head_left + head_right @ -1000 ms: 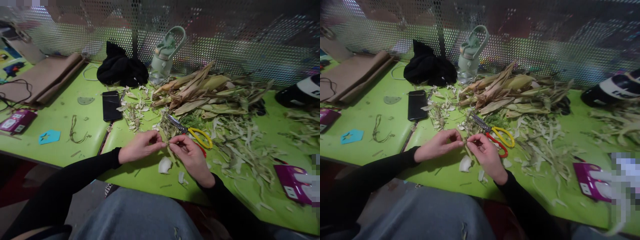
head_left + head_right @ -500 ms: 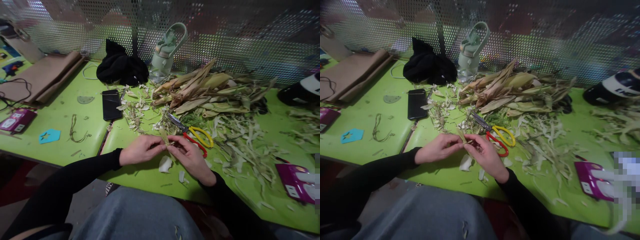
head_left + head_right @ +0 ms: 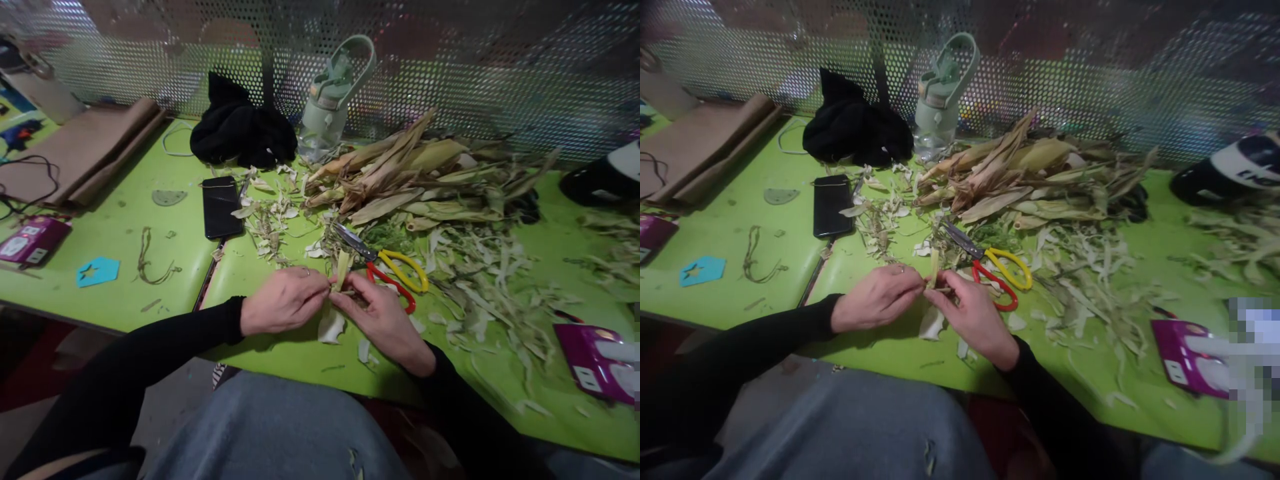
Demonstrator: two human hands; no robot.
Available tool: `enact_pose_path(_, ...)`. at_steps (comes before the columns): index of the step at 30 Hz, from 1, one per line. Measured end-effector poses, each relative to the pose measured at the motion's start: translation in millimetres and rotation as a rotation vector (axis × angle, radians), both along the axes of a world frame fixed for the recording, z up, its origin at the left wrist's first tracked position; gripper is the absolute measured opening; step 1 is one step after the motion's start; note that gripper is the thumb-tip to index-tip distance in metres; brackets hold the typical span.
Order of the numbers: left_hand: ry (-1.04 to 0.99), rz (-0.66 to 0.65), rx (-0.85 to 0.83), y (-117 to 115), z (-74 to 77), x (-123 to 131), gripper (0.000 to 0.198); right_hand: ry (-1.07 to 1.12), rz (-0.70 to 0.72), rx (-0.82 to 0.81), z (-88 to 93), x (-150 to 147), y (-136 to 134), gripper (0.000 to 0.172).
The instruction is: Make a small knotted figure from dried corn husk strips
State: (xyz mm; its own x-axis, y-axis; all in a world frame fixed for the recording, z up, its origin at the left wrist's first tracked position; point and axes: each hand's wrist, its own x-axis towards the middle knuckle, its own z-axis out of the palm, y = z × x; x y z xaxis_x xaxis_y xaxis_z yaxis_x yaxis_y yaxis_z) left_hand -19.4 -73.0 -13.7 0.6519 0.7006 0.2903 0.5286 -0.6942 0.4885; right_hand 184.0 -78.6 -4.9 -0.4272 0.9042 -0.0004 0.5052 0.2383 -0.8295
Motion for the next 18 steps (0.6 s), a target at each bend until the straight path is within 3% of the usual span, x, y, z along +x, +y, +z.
enact_pose_path(4,-0.023,-0.081,0.202,0.7,-2.7,-1.0,0.030,0.031,0.017,-0.004,0.8,0.1,0.3,0.022)
enact_pose_path(6,-0.033,-0.074,0.189,2.5,-4.9,-0.2,0.030,0.041,0.005,0.000,-1.4,0.5,1.2,0.021)
enact_pose_path(11,-0.049,0.055,-0.175,6.0,-5.1,2.0,0.028,0.073,-0.025,0.033,-9.4,3.5,3.4,0.022)
enact_pose_path(15,-0.224,0.070,-0.482,5.0,1.2,1.9,0.028,0.054,-0.021,0.096,-8.7,4.0,3.1,0.025)
enact_pose_path(18,-0.390,0.091,-0.646,3.8,3.6,2.5,0.027,0.094,0.039,0.016,-4.7,2.6,2.0,0.023)
